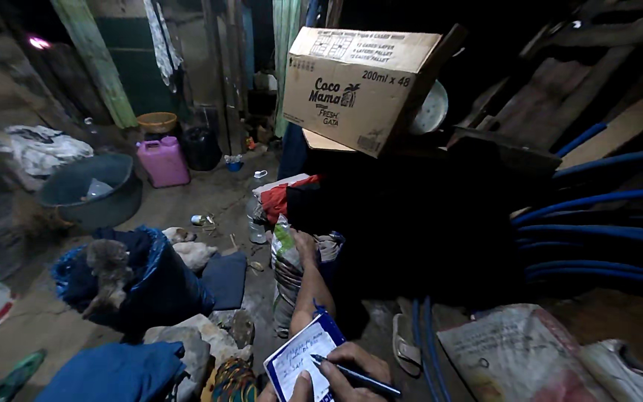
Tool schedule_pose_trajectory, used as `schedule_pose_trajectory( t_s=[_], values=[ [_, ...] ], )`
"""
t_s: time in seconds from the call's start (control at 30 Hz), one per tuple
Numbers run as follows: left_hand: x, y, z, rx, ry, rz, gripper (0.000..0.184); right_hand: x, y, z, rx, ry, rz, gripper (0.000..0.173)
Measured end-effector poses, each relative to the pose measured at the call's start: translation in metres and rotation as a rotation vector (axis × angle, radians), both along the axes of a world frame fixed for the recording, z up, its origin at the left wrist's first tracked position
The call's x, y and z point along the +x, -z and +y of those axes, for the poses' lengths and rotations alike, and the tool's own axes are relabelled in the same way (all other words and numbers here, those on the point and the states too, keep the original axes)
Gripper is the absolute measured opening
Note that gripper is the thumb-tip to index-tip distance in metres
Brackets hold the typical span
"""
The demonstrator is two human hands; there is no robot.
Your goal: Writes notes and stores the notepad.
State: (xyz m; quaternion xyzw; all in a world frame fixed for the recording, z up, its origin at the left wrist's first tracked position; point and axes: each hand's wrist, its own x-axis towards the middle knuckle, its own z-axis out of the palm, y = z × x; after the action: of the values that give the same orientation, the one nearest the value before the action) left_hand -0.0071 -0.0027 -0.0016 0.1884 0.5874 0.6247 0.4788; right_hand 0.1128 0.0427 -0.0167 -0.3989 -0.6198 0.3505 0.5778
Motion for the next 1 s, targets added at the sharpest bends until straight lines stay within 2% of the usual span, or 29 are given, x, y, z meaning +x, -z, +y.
schedule_pose_trajectory(
  t_s=[1.0],
  values=[
    [0.0023, 0.0044, -0.0017, 0.026, -0.057, -0.008, 0.001, -0.0016, 0.0051, 0.0022, 0.055, -0.032, -0.097, 0.007]
  ],
)
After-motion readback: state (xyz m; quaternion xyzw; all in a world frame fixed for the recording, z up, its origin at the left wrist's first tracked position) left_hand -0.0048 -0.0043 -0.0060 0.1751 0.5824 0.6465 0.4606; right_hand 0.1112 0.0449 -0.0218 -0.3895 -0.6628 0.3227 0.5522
